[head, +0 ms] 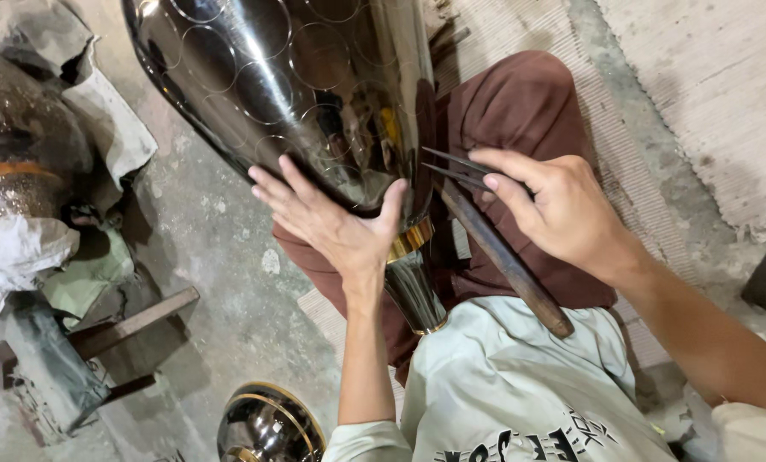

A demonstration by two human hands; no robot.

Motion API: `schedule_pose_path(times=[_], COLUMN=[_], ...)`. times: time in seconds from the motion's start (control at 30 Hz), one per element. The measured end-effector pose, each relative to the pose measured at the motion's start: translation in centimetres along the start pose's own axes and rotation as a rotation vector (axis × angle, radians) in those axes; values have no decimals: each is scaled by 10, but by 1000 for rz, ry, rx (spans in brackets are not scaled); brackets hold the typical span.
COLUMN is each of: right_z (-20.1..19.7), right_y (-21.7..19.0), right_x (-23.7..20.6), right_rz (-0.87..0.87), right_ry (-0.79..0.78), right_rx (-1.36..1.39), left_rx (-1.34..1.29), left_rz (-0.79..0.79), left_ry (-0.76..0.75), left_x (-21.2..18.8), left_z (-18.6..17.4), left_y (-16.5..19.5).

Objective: The person sits on a mat and uses a small metal tool to engrave circular patterns onto the surface of a large, dark metallic vase. They hold the vase steady with one hand while repeatedly tapping the tool with the other to create the design.

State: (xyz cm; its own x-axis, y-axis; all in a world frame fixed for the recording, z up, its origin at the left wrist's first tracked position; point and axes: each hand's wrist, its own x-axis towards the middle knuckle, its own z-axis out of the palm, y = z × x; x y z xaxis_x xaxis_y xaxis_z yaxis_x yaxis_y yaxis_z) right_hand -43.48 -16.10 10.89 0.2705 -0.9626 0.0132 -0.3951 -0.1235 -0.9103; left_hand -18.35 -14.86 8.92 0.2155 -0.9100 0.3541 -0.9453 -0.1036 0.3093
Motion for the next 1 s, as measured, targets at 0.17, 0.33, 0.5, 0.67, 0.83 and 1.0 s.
schedule_pose_path(times=[0.17, 0.33, 0.5, 0.67, 0.83, 1.0], right_z=[9, 15, 16, 15, 15, 14], right_y=[-19, -27, -30, -32, -34, -43], right_x=[12, 18, 20, 23, 26, 30], right_rz=[-17, -61, -159, -203, -143, -321], right_ry=[1, -25, -5, -10, -56, -55], right_rx=[12, -6, -54, -67, -137, -257], left_rx=[47, 15, -12, -33, -35, -40], left_rz=[-15, -27, -27, -35, -36, -53], left_ry=[34, 76, 90, 82, 82, 78], left_x=[6, 7, 8, 7, 8, 7], left_z=[8, 8, 8, 7, 7, 7], left_y=[8, 10, 8, 8, 9, 8])
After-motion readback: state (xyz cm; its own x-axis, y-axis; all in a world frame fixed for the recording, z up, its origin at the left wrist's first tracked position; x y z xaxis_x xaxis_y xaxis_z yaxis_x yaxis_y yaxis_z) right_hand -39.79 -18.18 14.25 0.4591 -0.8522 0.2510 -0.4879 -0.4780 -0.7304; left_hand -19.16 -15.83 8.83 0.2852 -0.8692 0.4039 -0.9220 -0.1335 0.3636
